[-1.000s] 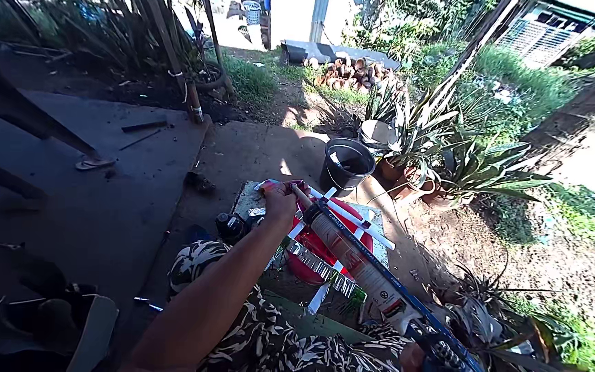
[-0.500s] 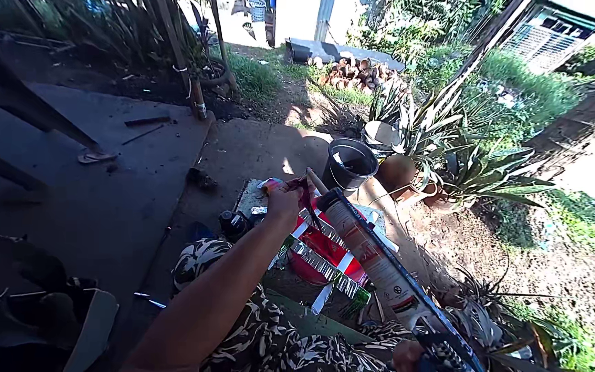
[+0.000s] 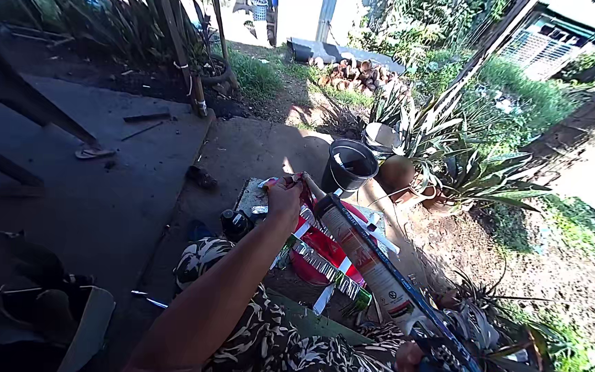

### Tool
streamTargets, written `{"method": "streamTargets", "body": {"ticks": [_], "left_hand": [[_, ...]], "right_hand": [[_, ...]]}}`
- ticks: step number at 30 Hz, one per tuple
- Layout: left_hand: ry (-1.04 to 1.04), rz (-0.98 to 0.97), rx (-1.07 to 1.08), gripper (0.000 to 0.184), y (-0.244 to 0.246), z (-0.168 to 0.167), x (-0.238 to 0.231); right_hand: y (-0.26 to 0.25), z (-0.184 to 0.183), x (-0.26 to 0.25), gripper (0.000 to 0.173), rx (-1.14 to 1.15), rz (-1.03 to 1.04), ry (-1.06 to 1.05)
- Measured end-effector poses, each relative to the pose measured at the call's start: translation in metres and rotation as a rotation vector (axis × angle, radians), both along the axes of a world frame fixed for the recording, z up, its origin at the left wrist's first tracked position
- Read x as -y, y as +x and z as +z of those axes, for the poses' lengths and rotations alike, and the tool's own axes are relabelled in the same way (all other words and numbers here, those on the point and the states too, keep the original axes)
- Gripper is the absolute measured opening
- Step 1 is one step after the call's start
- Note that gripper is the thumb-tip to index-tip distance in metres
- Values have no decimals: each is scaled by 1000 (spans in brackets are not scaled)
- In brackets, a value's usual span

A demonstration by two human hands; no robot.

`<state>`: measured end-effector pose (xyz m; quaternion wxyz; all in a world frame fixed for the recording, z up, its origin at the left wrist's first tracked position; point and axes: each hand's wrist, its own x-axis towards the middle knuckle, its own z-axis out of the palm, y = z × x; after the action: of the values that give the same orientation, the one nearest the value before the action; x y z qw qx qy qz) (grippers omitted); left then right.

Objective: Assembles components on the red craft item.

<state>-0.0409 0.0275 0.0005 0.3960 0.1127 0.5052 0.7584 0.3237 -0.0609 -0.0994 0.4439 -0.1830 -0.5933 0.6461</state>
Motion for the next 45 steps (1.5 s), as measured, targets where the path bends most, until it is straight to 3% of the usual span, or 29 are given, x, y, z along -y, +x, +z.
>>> {"method": "streamTargets", "body": {"ticks": [8, 11, 17, 19, 22, 25, 28, 31, 35, 38, 45], "left_hand": [[-8, -14, 14, 18, -1, 0, -1], [-8, -27, 38, 16, 0, 2, 1], [-39, -122, 33, 18, -2, 2, 5], [-83, -204, -2, 18, 1, 3, 10], [-105, -209, 21, 18, 6, 0, 9], [-134, -210, 43, 25, 7, -4, 11], [-121, -205, 105, 24, 0, -2, 9], [-60, -215, 146, 20, -13, 9, 15], [34, -175, 148, 25, -33, 21, 29], [-5, -122, 143, 26, -40, 24, 31], [-215, -190, 144, 24, -6, -3, 14]], "right_hand": [[29, -28, 1, 54, 55, -13, -101], [16, -13, 4, 53, 70, -52, 29], [27, -36, 2, 54, 86, -128, 122], [20, -23, 8, 54, 162, -180, 93], [4, -5, 2, 51, 59, -181, 128], [-1, 10, -23, 49, -57, -331, 213], [17, 6, -65, 49, -23, -548, 337], [47, -12, -103, 48, 238, -721, 410], [97, -76, -148, 46, 931, -890, 622], [118, -105, -167, 56, 1378, -672, 338], [67, -173, -198, 57, 1695, -92, 429]]}}
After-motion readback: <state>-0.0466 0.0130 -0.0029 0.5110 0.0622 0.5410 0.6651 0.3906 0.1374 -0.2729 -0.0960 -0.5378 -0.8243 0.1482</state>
